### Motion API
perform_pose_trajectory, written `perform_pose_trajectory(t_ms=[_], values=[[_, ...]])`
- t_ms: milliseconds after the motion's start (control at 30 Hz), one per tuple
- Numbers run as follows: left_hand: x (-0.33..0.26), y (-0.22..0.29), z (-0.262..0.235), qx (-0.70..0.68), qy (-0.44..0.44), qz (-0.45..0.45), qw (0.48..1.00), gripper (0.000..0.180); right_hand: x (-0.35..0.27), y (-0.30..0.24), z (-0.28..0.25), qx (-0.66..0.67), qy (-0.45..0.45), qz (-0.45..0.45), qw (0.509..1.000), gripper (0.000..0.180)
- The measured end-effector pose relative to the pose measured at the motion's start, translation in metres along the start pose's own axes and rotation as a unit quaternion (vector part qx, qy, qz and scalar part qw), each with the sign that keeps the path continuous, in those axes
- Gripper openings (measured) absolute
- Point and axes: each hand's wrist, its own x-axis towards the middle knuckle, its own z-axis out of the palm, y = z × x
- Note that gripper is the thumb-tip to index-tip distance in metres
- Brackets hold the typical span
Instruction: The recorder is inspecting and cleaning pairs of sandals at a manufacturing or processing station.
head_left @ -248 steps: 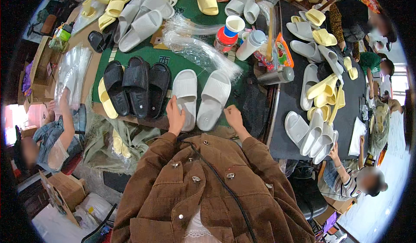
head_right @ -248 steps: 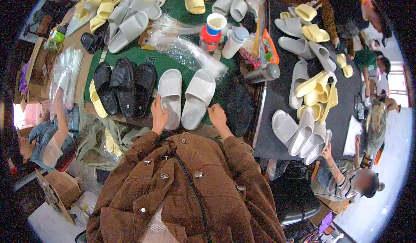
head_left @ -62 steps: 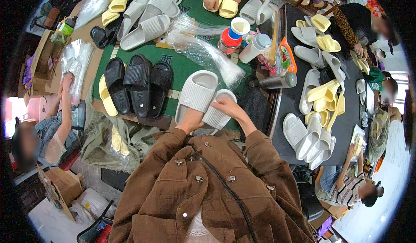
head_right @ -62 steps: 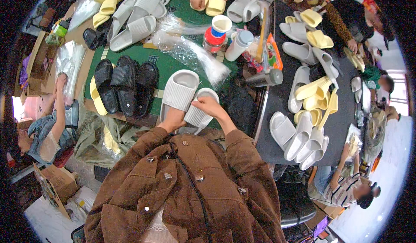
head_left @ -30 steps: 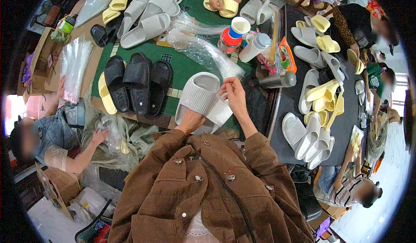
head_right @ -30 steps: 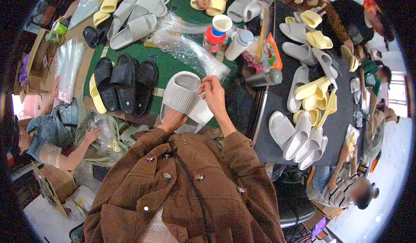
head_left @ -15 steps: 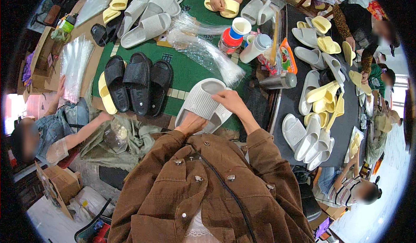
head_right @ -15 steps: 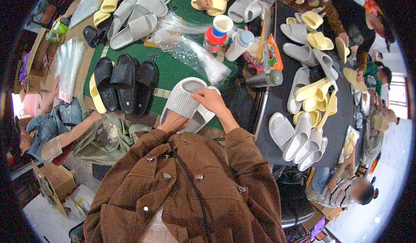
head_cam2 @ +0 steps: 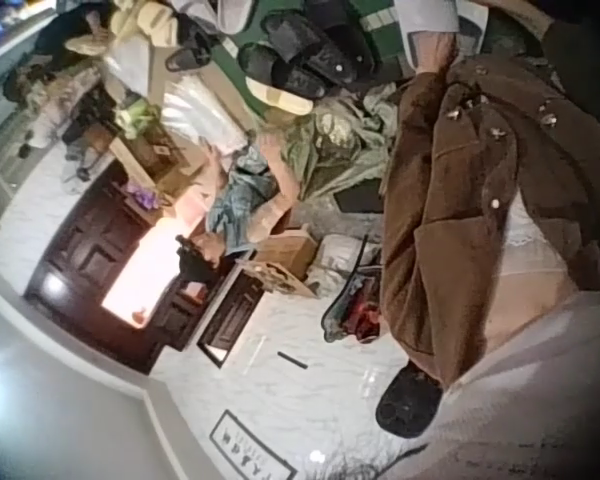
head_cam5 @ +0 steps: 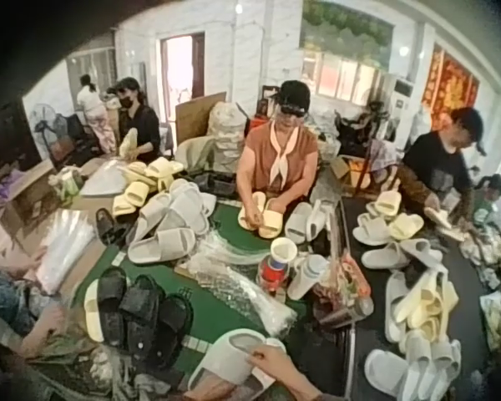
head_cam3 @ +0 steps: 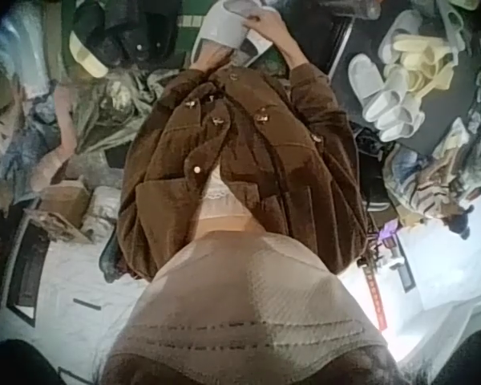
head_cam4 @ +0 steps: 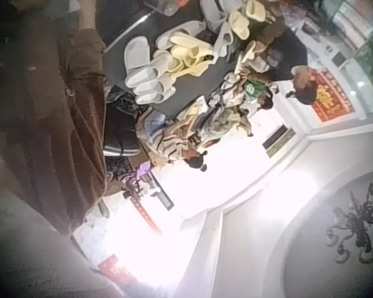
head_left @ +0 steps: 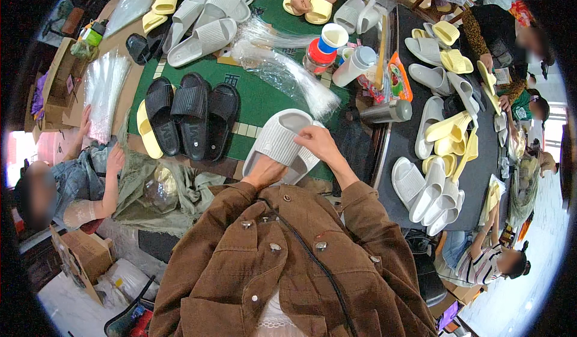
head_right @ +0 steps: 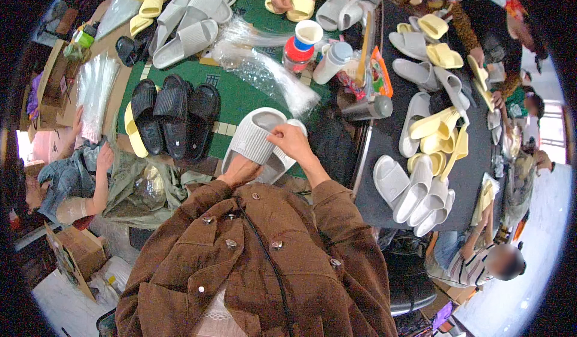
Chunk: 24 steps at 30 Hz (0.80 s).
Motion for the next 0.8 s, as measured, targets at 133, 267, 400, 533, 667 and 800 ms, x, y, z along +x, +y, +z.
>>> perform_pose_trajectory(t_ms=[133, 267, 400, 533, 667, 800], values=[[-0.007, 0.001, -0.009, -0.081, 0.012, 0.003, 0.997, 0.05, -0.001, 0.004, 0.007, 0.011, 0.01, -0.004, 1.0, 0.028], [-0.023, -0.003, 0.0, -0.106, 0.007, -0.04, 0.994, 0.043, -0.003, 0.015, 0.015, 0.015, 0.015, 0.0, 1.0, 0.029], [-0.028, -0.003, -0.007, -0.183, 0.04, -0.071, 0.98, 0.028, -0.002, 0.024, 0.016, 0.032, 0.038, 0.026, 0.998, 0.032], [-0.017, 0.014, -0.026, -0.289, 0.176, -0.186, 0.922, 0.019, -0.006, 0.011, 0.011, 0.068, 0.055, 0.076, 0.993, 0.03], [-0.01, 0.018, -0.016, -0.383, 0.204, -0.304, 0.848, 0.015, -0.002, 0.025, 0.02, 0.187, 0.071, 0.096, 0.975, 0.031], [0.004, 0.023, -0.023, -0.497, 0.243, -0.367, 0.748, 0.015, -0.004, 0.036, 0.025, 0.266, 0.08, 0.125, 0.952, 0.031]])
